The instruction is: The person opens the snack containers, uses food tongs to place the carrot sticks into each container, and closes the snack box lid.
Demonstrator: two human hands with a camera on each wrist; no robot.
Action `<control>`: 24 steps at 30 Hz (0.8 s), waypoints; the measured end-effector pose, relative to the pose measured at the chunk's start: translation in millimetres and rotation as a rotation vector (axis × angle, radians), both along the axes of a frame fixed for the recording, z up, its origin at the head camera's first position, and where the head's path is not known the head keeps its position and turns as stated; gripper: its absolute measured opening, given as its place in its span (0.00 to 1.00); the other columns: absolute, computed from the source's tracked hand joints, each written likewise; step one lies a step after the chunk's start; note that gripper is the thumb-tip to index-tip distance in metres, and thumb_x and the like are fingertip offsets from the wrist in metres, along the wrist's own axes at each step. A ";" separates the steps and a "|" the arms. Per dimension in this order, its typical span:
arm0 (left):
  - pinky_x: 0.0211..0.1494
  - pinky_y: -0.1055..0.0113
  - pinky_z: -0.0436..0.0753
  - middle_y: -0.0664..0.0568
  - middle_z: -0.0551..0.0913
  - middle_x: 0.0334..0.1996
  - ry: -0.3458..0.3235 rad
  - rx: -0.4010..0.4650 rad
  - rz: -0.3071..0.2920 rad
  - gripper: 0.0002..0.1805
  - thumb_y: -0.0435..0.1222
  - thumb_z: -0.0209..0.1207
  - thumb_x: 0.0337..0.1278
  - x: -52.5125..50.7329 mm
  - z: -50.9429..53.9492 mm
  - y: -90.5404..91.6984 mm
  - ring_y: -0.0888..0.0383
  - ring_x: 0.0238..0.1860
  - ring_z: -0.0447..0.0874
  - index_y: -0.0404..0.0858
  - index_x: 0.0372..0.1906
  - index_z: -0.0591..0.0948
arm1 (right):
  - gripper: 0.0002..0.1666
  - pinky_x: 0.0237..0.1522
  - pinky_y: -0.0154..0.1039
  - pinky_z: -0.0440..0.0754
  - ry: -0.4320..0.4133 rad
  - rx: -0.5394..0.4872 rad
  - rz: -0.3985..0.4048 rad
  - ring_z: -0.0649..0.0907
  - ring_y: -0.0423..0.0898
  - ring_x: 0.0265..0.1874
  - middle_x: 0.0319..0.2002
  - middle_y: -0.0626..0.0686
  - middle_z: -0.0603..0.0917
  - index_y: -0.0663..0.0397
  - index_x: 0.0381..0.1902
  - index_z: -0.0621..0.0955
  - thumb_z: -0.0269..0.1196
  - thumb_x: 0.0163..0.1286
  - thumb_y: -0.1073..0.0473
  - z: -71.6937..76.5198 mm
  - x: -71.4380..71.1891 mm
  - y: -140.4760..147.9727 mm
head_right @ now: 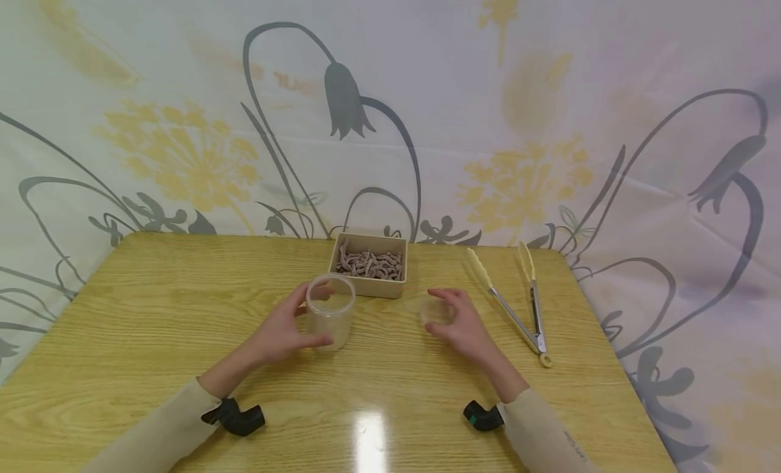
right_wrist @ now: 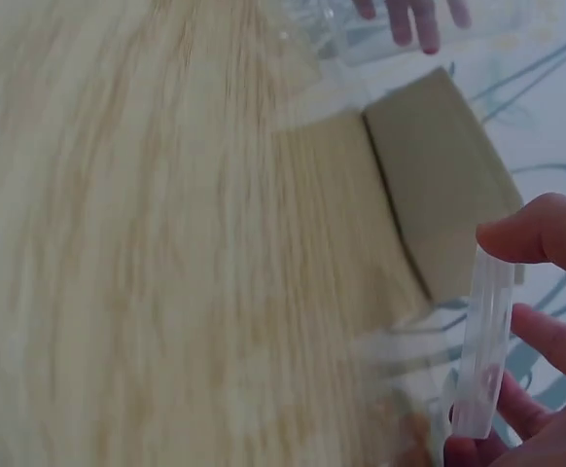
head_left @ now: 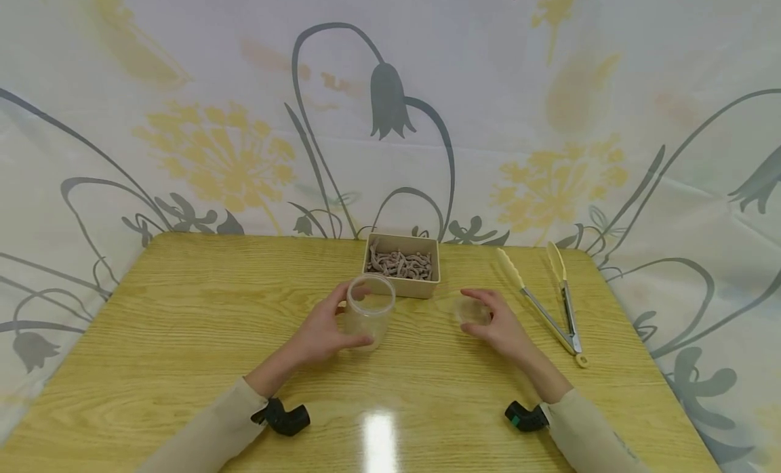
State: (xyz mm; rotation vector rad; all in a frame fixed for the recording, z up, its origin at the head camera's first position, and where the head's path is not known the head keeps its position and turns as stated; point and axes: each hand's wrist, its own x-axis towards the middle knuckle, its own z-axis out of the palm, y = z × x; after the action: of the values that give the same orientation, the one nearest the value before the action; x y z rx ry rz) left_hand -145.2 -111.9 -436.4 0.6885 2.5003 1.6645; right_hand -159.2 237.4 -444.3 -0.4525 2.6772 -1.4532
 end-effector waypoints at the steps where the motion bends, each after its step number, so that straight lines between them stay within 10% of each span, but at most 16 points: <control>1: 0.64 0.42 0.73 0.43 0.74 0.64 0.003 0.003 -0.003 0.52 0.35 0.79 0.42 -0.4 -0.5 0.2 0.41 0.64 0.72 0.39 0.74 0.63 | 0.37 0.62 0.67 0.65 0.005 0.016 -0.007 0.67 0.66 0.62 0.61 0.67 0.68 0.64 0.67 0.72 0.71 0.61 0.64 -2.4 -1.5 2.3; 24: 0.66 0.44 0.72 0.44 0.74 0.64 -0.065 0.011 -0.008 0.50 0.32 0.78 0.43 -9.7 -10.9 0.2 0.42 0.65 0.71 0.41 0.73 0.63 | 0.40 0.62 0.67 0.64 -0.001 0.127 -0.092 0.70 0.66 0.59 0.60 0.68 0.69 0.61 0.67 0.74 0.74 0.60 0.53 -21.1 -33.1 21.6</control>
State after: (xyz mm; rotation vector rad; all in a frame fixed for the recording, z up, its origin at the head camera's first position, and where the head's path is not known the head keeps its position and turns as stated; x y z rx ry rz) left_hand -154.9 -111.8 -447.2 0.6338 2.4432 1.6714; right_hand -192.4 259.0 -465.4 -0.3238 2.8023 -1.2935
